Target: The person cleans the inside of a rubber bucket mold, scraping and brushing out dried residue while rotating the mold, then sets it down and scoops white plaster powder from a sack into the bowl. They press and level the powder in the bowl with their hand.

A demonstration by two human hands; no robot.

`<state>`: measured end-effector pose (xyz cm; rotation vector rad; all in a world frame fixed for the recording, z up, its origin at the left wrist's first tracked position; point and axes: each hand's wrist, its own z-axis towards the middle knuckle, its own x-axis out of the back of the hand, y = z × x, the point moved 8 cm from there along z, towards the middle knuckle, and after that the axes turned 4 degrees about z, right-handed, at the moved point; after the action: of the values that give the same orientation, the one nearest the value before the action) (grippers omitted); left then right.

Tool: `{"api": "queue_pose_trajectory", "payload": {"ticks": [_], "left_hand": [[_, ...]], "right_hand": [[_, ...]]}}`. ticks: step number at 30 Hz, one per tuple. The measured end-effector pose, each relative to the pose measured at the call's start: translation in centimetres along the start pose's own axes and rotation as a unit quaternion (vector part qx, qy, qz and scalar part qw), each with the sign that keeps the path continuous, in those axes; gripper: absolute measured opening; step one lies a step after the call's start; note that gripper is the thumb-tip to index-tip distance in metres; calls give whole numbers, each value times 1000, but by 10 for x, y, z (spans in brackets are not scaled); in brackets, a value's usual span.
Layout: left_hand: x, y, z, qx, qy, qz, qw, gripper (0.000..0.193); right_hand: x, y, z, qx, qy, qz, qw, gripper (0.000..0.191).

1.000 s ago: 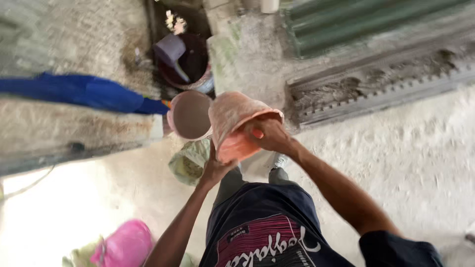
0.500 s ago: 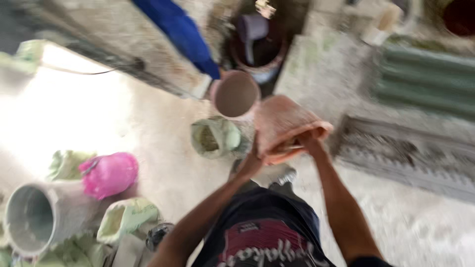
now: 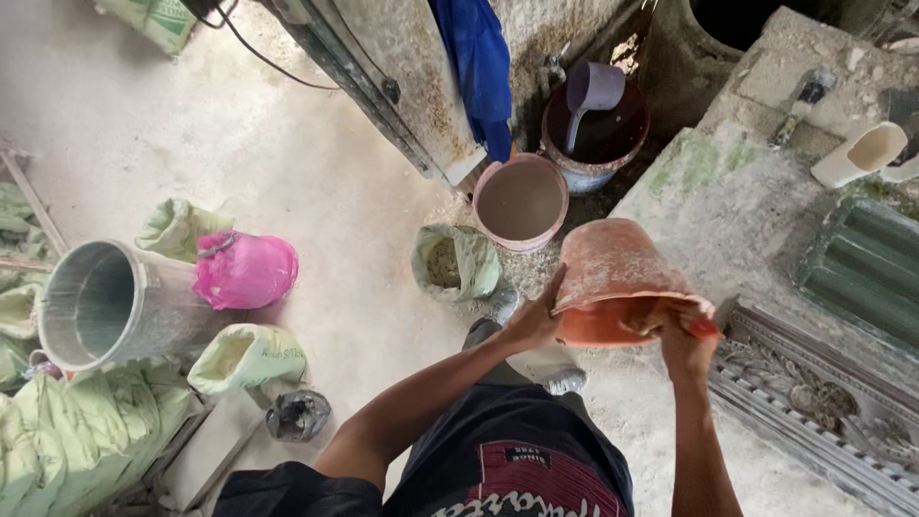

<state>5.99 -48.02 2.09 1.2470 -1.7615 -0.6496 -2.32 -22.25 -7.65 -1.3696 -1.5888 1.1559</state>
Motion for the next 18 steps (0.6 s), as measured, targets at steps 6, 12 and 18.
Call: {"api": "queue_pose_trajectory", "payload": {"ticks": [6,12,18], "left_hand": [[-5,19,41,-40,-12,79,996,81],[7,-50,38,-6,-19,121,992,88],[-29,-40,30,-143,4,69,987,92]], "right_hand": [[-23,-16,14,26,-72,-274,959,30],[-38,-104,-24,347,29,-498,794,25],[-37,-53,-40,290,69,-444,845,24]]}}
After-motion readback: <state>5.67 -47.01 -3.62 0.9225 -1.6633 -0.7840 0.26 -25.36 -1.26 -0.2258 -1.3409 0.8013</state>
